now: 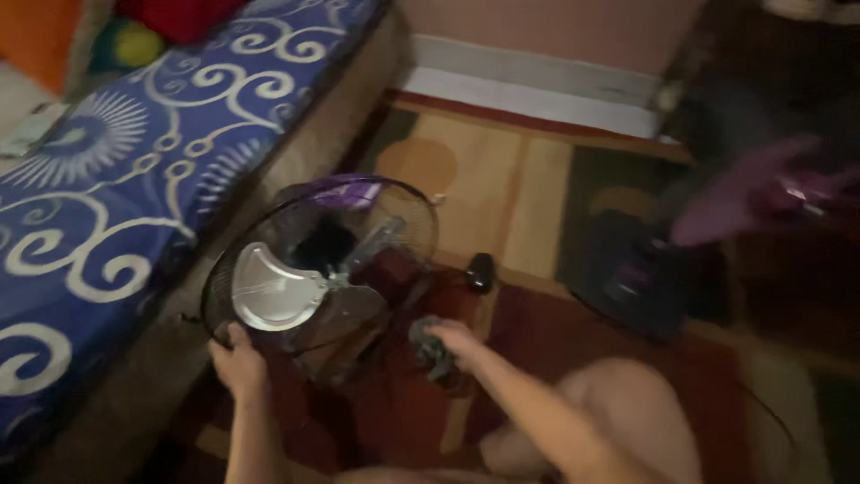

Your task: The person wipes the blades and cage of a small pink table fan with a cloth. They rotate the fan head to reach different areas and continue wiping the exterior surfaces.

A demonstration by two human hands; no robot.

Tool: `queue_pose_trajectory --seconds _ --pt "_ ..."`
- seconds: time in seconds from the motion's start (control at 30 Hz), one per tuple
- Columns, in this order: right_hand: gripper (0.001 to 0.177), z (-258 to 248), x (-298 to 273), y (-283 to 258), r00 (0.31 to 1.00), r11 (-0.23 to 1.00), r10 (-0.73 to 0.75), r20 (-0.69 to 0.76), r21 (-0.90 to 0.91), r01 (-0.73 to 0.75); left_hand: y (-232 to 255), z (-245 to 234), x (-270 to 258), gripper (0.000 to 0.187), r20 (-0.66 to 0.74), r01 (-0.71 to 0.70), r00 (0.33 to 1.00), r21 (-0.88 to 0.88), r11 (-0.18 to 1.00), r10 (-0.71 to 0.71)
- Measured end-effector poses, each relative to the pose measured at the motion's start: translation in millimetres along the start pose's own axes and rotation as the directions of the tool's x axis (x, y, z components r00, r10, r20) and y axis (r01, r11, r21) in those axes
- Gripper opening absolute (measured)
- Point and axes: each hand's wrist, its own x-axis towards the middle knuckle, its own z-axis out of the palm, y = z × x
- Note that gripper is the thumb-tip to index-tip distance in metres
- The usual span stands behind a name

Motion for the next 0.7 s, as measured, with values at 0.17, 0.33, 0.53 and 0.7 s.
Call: queue_pose_trajectory --seconds 0.17,0.33,0.53,0.7 --pt "0.019 -79 -75 -46 0.993 0.910 -0.114 0.008 0.401 0.102 49 -39 -77 0.075 -0.089 0.340 0.936 -0.025 0.940 -0.341" --pt "0.026 -112 -163 -103 0.966 0.699 -0.257 -0.019 0.687 0.200 135 -67 -154 0.074 0.042 0.192 0.981 -0.144 0.971 -0.187" --pt "0.029 -122 -284 -152 0.929 0.619 -0.365 -0.059 0.730 0.290 212 -74 -226 0.062 0.360 0.116 0.932 -0.191 0.975 -0.040" --pt "0.030 -149 -383 -195 0.904 0.683 -0.413 -0.113 0.618 0.389 262 -54 -273 0.055 0.663 0.230 0.748 -0.214 0.949 -0.031"
